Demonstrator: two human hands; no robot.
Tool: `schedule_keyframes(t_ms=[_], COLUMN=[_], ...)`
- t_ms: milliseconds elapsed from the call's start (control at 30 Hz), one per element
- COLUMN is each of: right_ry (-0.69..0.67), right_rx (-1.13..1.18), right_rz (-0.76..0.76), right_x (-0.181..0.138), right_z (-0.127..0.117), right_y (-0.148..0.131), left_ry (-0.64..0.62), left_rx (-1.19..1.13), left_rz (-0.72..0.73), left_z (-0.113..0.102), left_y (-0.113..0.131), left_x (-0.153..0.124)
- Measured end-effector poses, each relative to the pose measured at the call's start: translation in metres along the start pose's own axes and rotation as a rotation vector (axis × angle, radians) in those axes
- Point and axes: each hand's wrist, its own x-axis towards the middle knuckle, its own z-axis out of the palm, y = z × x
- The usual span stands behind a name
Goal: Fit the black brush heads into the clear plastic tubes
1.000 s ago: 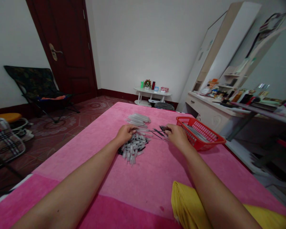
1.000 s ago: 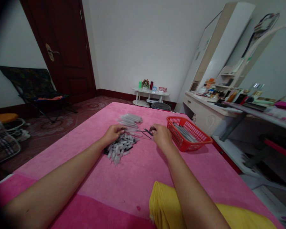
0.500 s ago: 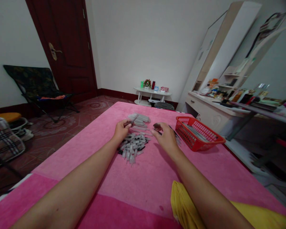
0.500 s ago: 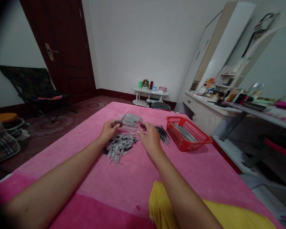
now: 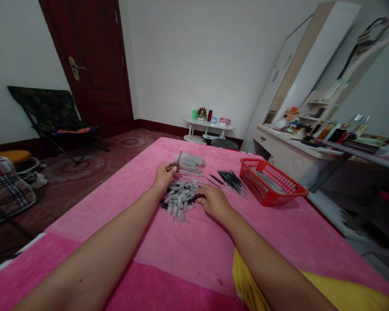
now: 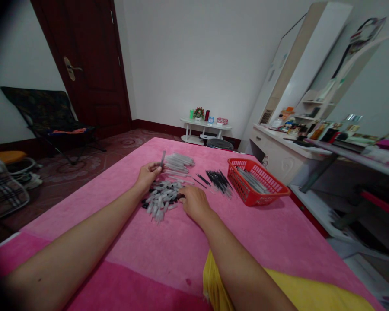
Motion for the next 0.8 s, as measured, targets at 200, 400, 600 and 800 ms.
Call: schedule_keyframes(t_ms=[200,400,600,800], right_ry=[0.004,-0.021,-0.03,0.117], right_rx=[0.027,0.072,0.065,0.363], right_rz=[-0.045,-0.075,-0.073,0.051], right_x=[-0.001,-0.001,-0.002,0.004], right_z=[0.003,0.003,0.004,0.014], right_y=[-0.005,-0.008,-0.007,0.006], left_ry=[-0.027,-0.051,-0.083,-0.156], left_rx=[-0.026,0.046,0.078,0.134], left_rz=[-0.009,0.005,-0.003,0.09], left_z=[0.001,0.003,0.006,0.008], left_y=[-0.001,-0.001,0.001,0.001], left_x=[-0.001,-0.004,-0.008,-0.007])
